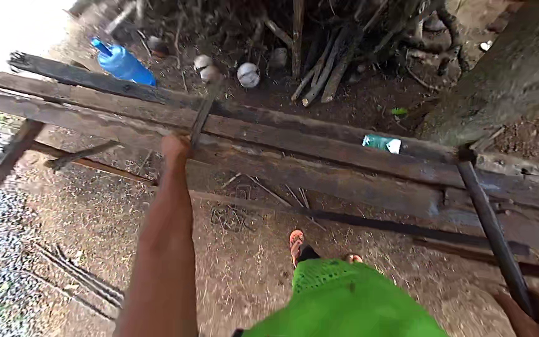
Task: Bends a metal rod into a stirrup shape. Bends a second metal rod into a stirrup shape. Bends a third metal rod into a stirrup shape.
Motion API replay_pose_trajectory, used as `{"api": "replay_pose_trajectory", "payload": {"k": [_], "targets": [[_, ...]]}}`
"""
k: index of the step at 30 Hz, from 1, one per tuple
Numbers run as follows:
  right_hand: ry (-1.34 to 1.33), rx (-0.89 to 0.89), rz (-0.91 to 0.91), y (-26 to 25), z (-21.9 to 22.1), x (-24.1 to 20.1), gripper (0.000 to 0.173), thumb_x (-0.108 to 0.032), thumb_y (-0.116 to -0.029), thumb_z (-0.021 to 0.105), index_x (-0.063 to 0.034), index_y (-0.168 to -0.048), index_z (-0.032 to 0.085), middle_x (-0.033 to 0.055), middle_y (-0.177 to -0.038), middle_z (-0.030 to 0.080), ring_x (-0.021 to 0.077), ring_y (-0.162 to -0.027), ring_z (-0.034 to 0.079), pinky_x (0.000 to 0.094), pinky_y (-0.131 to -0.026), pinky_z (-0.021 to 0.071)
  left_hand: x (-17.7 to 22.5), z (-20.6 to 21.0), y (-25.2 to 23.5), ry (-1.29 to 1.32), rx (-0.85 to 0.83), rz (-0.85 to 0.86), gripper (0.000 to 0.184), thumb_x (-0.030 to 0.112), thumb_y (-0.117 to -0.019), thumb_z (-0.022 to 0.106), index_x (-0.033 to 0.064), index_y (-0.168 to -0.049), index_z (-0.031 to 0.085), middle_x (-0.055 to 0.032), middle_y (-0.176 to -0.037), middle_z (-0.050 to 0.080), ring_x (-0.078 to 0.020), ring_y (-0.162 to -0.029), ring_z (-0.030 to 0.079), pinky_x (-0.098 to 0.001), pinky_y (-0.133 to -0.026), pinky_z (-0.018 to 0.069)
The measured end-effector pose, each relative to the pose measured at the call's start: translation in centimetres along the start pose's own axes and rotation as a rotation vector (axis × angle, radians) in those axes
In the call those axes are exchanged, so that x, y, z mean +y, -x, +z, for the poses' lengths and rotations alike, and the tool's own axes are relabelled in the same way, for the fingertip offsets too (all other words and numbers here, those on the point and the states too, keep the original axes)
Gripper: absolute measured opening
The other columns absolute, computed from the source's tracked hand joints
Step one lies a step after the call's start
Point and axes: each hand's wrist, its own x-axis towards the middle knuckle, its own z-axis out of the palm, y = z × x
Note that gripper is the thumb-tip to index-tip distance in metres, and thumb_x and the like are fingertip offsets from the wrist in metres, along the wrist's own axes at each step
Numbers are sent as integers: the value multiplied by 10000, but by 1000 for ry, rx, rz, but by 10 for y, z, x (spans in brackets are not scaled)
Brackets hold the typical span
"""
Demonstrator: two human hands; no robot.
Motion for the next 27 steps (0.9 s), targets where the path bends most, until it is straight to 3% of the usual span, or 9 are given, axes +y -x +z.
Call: {"api": "replay_pose_trajectory", "payload": {"k": [2,6,9,12,14,16,19,23,27], "targets": [[-25,25,-2,7,4,9,536,-328,-999,649,118,-1285,569,348,-995,637,437,-815,626,628,-755,502,-5,1,-1,37,-55,24,376,259,-1044,550,51,-1343,643,-331,-1316,616,-541,-1267,555,-753,-1028,397],[-18,40,3,7,11,14,578,-404,-984,662,90,-1271,578,285,-921,628,325,-707,575,546,-665,493,-12,3,-17,207,-102,-97,416,217,-976,653,64,-1362,628,-183,-1395,611,-285,-1266,600,-496,-1075,470],[-31,21,-12,6,12,12,578,-416,-984,653,97,-1240,581,256,-886,615,279,-671,547,501,-634,484,-5,1,-1,201,-33,-122,459,194,-938,653,-25,-1336,588,-228,-1349,595,-298,-1187,609,-488,-987,510],[-25,9,-21,5,10,12,592,-440,-983,649,96,-1229,592,251,-880,616,260,-667,540,483,-633,479,65,-32,51,87,-100,-350,557,43,-1018,514,-51,-1540,344,-222,-1593,383,-290,-1452,409,-423,-1193,323],[-21,12,-25,4,9,15,588,-445,-983,645,91,-1219,592,240,-870,608,252,-666,533,470,-627,475,41,-31,31,-6,-22,-305,518,87,-1013,501,-60,-1502,409,-257,-1552,435,-352,-1427,450,-504,-1174,343],[-21,18,-8,4,5,16,571,-433,-987,646,79,-1232,596,253,-874,615,277,-664,543,501,-625,476,-36,-22,-29,-12,124,-66,455,203,-909,599,-45,-1290,590,-309,-1276,612,-436,-1130,622,-638,-921,488],[-60,39,9,2,-4,21,524,-393,-989,644,70,-1232,602,249,-867,622,299,-637,558,534,-603,484,-76,-36,-65,26,140,49,460,275,-911,651,41,-1306,611,-285,-1251,644,-455,-1144,634,-693,-945,478],[-198,137,-12,-10,-14,41,515,-430,-967,657,27,-1200,615,134,-784,587,169,-554,496,413,-520,457,40,-74,75,206,190,223,529,463,-1045,477,45,-1343,605,-207,-1215,658,-265,-1070,640,-499,-976,484],[-312,249,-36,-16,-37,56,521,-448,-979,636,5,-1236,612,90,-791,599,109,-552,514,335,-515,478,125,-51,159,266,117,505,448,355,-1083,468,94,-1429,582,-228,-1301,641,-307,-1083,658,-511,-969,506]]}}
